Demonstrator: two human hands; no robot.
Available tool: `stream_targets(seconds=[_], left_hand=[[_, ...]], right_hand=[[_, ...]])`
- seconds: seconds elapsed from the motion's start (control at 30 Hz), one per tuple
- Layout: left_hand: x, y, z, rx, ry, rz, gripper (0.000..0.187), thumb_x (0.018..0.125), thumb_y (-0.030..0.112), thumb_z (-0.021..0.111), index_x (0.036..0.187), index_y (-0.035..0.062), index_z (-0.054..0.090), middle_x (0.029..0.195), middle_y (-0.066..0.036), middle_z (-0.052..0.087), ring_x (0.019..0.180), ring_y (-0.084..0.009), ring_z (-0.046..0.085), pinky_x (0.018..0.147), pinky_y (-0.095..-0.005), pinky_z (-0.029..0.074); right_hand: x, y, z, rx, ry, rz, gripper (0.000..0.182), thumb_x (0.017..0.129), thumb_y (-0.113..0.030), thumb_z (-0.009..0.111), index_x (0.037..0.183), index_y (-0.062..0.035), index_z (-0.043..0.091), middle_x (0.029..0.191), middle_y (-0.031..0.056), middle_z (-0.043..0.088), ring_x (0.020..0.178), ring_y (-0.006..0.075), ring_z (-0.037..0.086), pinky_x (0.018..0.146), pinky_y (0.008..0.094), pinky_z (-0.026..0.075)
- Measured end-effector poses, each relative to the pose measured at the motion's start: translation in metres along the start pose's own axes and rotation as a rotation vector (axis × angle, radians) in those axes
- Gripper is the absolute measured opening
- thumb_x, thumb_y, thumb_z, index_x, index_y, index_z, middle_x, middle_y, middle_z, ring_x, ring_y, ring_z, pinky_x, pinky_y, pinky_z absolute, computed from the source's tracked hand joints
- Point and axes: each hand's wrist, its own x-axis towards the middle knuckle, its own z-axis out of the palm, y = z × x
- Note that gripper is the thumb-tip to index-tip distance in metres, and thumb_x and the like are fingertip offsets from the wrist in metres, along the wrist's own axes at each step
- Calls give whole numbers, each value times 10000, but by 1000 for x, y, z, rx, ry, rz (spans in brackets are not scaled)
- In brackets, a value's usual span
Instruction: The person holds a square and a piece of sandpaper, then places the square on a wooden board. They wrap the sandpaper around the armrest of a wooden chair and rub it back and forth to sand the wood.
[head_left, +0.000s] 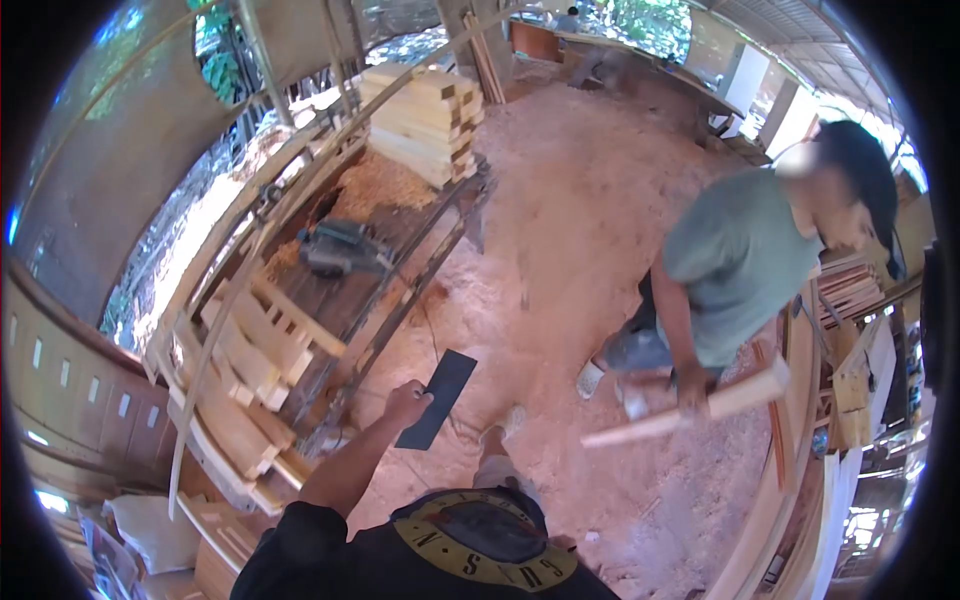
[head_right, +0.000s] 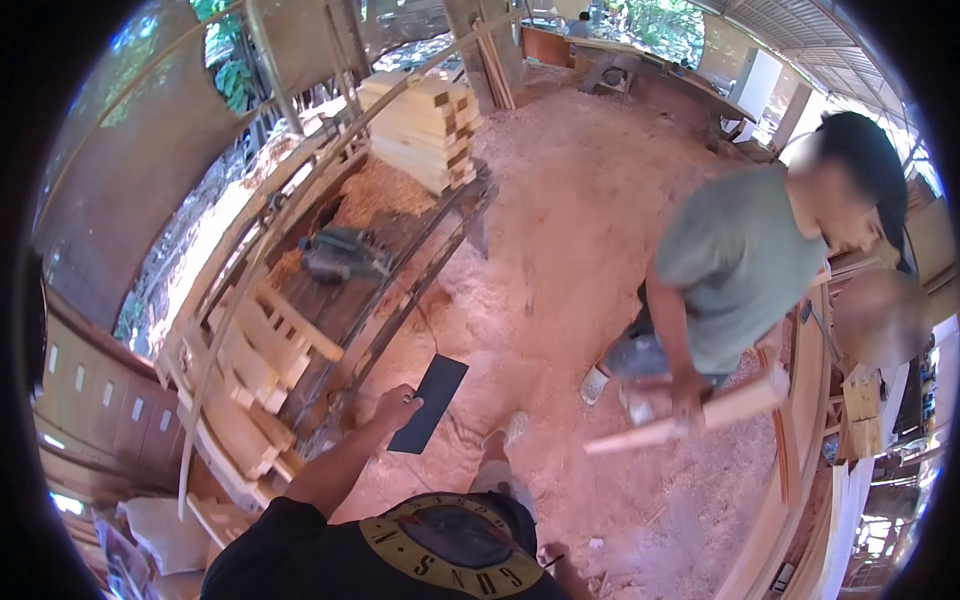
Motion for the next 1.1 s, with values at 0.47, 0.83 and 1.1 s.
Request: stream_targets(seconds=[0.47,0.83,1.1], left_hand=[[288,152,35,84,34,90,297,770,294,703,883,19,694,770,-173,663,742,-326,641,686,-471,476],[547,331,196,319,-211,322,299,782,259,710,947,9,695,880,-208,706,863,-359,686,792,-450,527],[678,521,316,227,-431,513,308,790,255,724,942,-11,693,844,-179,707,821,-316,690,751,-418,529]], right_hand=[[167,-160,-182,785,284,142,65,815,-178,642,776,-127,637,772,91,630,711,263,625,607,406,478],[194,-147,-168,1071,428,557,102,776,-207,697,833,-123,692,855,125,687,805,303,680,680,443,525],[270,-237,-284,-175,575,175,199,752,-212,742,928,-121,720,919,136,716,833,311,709,705,459,550]])
